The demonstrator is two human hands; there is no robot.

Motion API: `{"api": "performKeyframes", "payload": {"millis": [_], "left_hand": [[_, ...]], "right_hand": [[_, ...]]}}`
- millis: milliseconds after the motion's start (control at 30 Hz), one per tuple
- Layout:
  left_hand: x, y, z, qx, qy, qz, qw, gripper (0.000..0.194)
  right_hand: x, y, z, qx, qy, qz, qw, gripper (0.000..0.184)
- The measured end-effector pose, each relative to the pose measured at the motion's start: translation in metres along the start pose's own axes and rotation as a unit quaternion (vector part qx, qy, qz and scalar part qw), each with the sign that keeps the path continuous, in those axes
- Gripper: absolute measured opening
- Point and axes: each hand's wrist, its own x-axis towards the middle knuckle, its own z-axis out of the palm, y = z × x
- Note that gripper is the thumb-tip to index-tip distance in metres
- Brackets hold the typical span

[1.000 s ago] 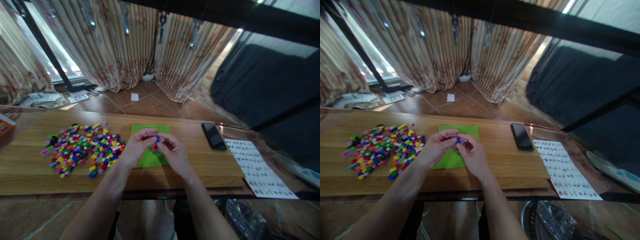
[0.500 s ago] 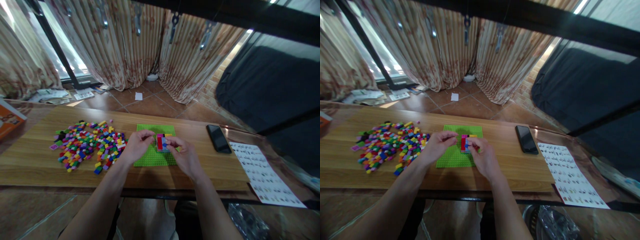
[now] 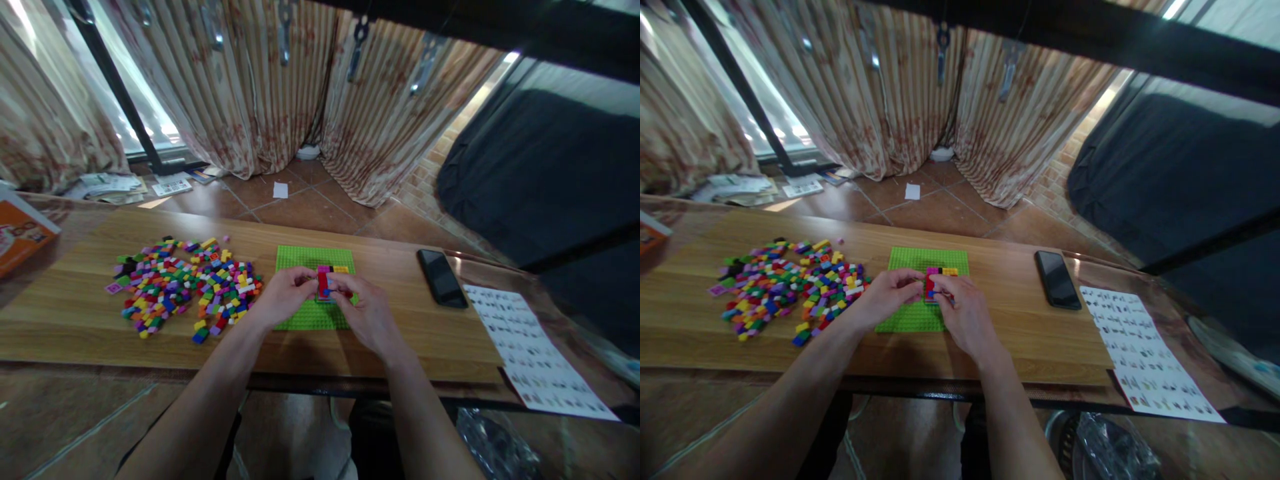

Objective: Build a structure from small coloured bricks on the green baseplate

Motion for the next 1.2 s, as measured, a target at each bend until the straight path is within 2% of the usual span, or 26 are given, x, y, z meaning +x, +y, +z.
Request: {"api": "performKeyframes", "payload": {"millis": [167,500,733,900,1200], "left_hand": [[-0.001,0.001,0.001,-0.016,0.006,-0.004,1.0,0.021],[0.001,-0.007,0.001,0.032,0.001,0.019,0.999,0.034],[0.0,-0.006,0.004,-0.007,0.014,0.013,1.0,0.028],[0.002,-0.007,0.004,-0.024,0.018,0.009,1.0,0.031],[0.001,-0.009,0.004,-0.04,0.012,0.002,0.999,0.034]], "right_hand": [[0.001,-0.002,0.003,0.015,-0.001,-0.003,1.0,0.033],[0.003,0.004,0.007,0.034,0.014,0.017,0.999,0.027],[0.004,0.001,0.001,0.022,0.005,-0.02,1.0,0.022],[0.002,0.002,0.0,0.035,0.01,-0.034,0.999,0.023],[0.0,0.005,0.002,0.05,0.012,0.005,0.999,0.024]]}}
